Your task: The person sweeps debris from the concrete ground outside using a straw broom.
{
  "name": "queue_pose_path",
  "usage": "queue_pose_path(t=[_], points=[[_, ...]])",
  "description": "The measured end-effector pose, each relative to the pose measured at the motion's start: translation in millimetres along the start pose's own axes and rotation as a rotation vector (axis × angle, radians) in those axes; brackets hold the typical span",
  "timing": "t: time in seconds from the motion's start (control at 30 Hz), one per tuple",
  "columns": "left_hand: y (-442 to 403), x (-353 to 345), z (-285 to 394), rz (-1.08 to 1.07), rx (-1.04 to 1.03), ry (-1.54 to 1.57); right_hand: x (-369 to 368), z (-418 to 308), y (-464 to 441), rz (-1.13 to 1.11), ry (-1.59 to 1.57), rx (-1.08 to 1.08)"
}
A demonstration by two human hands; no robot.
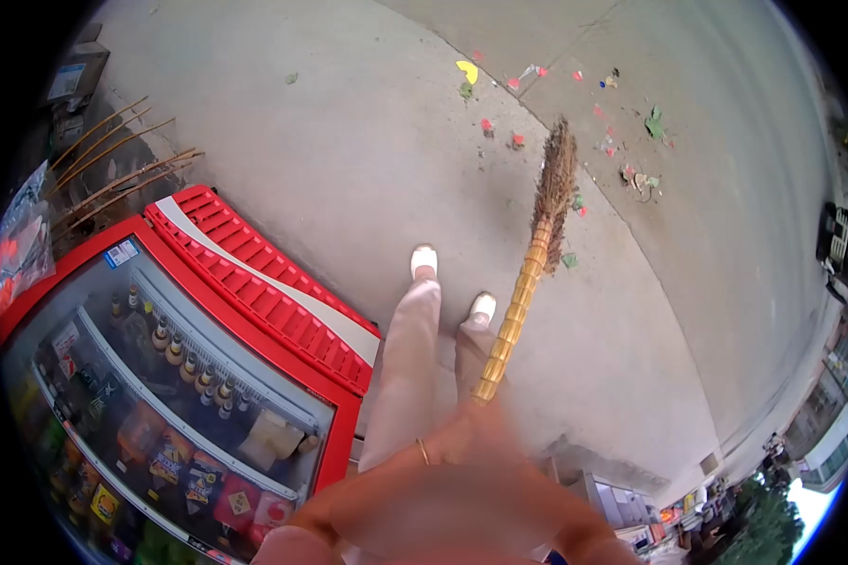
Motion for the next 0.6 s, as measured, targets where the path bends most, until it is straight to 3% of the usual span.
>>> queue_pose_path(t=[0.03,0.07,0.1,0.13,0.2,0.27,0.3,0.37,0.4,0.47,0.57,0.6], points=[[5,-21,-13,0.159,0.085,-0.190,19,10,11,0.014,-0.013,-0.002],[3,-30,-21,0.313,0.168,-0.385,45,22,19,0.110,-0.254,-0.022],[-18,-34,-22,0.310,0.181,-0.397,68,29,19,0.199,-0.495,-0.035],[-45,-31,-19,0.325,0.200,-0.428,89,31,5,0.208,-0.508,-0.029],[-96,-15,-13,0.359,0.243,-0.483,129,59,-40,0.221,-0.806,-0.182],[-134,0,16,0.347,0.308,-0.590,152,65,-104,0.140,-0.849,-0.230],[-147,4,36,0.323,0.358,-0.660,137,47,-114,0.133,-0.816,-0.290],[-127,0,84,0.367,0.163,-0.546,82,10,-122,0.119,-0.709,-0.393],[-105,15,108,0.431,0.124,-0.495,67,21,-163,-0.002,-0.660,-0.249],[-41,4,145,0.423,0.031,-0.241,-12,-12,-154,0.038,-0.405,-0.232],[20,-17,191,0.586,-0.282,-0.362,-102,-66,-131,-0.247,-0.241,-0.160],[16,-23,192,0.580,-0.281,-0.373,-100,-80,-127,-0.245,-0.246,-0.150]])
Point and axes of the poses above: each hand's wrist, its own y-axis away from the middle knuckle, its own x-axis out of the back of the hand, z = x × y, the point moved 9 cm from there along -y, towards the middle knuckle, and after that the axes turned 11 degrees about -y, right-handed, at the moved point
